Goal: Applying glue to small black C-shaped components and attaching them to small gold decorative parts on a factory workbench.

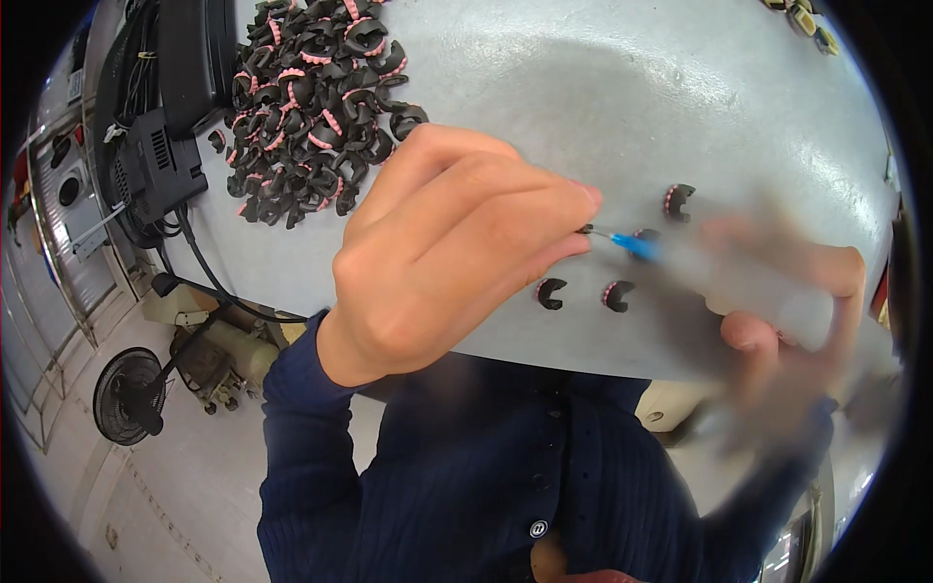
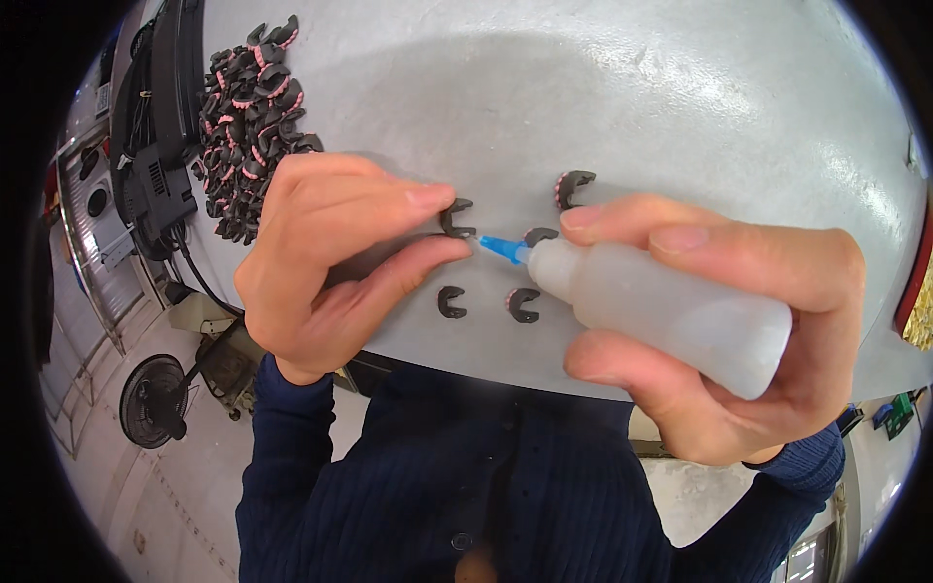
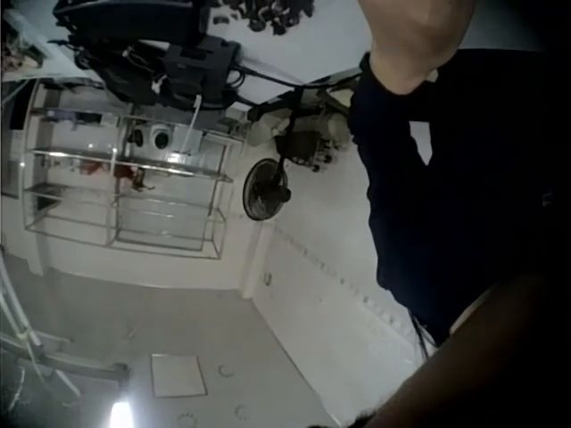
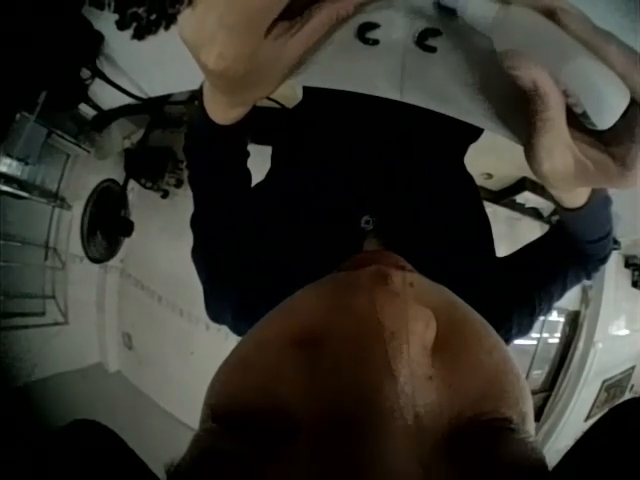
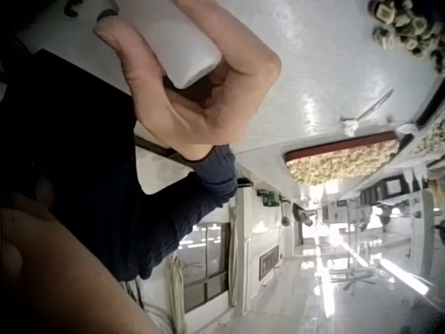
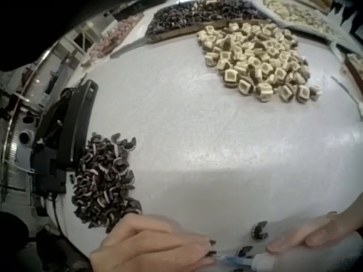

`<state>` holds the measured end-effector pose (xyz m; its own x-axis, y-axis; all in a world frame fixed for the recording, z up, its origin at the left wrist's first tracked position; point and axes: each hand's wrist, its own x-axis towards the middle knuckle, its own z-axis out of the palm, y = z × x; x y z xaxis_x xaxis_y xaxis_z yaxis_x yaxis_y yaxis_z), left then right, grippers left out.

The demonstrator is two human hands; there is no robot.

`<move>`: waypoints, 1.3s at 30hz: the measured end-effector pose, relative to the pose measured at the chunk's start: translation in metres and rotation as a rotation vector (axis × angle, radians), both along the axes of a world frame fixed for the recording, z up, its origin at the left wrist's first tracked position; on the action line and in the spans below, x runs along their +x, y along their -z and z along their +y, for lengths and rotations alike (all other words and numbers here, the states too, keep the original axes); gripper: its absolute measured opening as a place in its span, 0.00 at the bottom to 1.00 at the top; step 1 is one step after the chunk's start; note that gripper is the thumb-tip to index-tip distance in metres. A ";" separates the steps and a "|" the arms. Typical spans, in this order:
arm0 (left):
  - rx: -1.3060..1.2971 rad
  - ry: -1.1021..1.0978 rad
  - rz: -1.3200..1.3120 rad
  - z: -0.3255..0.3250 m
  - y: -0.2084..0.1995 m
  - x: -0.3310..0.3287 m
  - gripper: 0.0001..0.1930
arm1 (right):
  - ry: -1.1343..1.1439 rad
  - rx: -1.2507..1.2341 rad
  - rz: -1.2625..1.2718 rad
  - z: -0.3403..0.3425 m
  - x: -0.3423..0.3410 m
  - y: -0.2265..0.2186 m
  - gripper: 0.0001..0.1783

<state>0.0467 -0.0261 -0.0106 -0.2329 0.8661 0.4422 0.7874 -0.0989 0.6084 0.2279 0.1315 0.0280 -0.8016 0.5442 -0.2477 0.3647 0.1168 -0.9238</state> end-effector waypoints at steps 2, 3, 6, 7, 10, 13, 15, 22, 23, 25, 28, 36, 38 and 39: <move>-0.022 -0.005 -0.006 -0.001 -0.001 0.000 0.23 | -0.019 -0.063 0.012 0.001 0.003 0.002 0.33; -0.043 -0.008 -0.012 -0.002 -0.001 0.001 0.25 | -0.019 -0.064 0.012 0.003 0.004 0.004 0.33; -0.054 -0.001 -0.018 -0.002 -0.002 0.001 0.26 | -0.079 -0.096 0.074 0.006 0.006 0.006 0.34; -0.056 0.001 -0.018 -0.002 -0.003 0.001 0.26 | -0.071 -0.095 0.072 0.001 0.013 -0.001 0.34; -0.076 -0.006 -0.022 -0.002 -0.003 0.001 0.26 | -0.051 -0.089 0.066 0.004 0.002 0.005 0.32; -0.066 -0.002 -0.024 -0.003 -0.002 0.001 0.26 | -0.034 -0.079 0.060 0.002 0.000 0.005 0.31; -0.070 0.001 -0.024 -0.003 -0.002 0.001 0.27 | -0.024 -0.071 0.057 0.000 0.005 0.002 0.31; -0.084 -0.004 -0.030 -0.003 -0.003 0.001 0.27 | 0.018 -0.049 0.044 0.004 0.016 0.000 0.28; -0.080 -0.003 -0.029 -0.003 -0.003 0.001 0.27 | 0.024 -0.046 0.042 0.007 0.014 0.002 0.28; -0.076 -0.001 -0.028 -0.003 -0.003 0.001 0.27 | 0.037 -0.039 0.039 0.005 0.011 0.001 0.27; -0.063 -0.005 -0.025 -0.002 -0.002 0.001 0.27 | 0.054 -0.030 0.037 0.007 0.019 0.000 0.26; -0.021 -0.040 -0.022 -0.003 -0.006 0.002 0.22 | 0.080 -0.005 0.070 0.016 0.012 0.010 0.24; 0.011 -0.095 0.029 -0.007 -0.012 0.001 0.20 | -0.049 0.023 0.291 0.026 0.018 0.022 0.19; 0.044 -0.145 0.068 -0.010 -0.015 0.000 0.18 | -0.052 0.023 0.304 0.026 0.017 0.021 0.19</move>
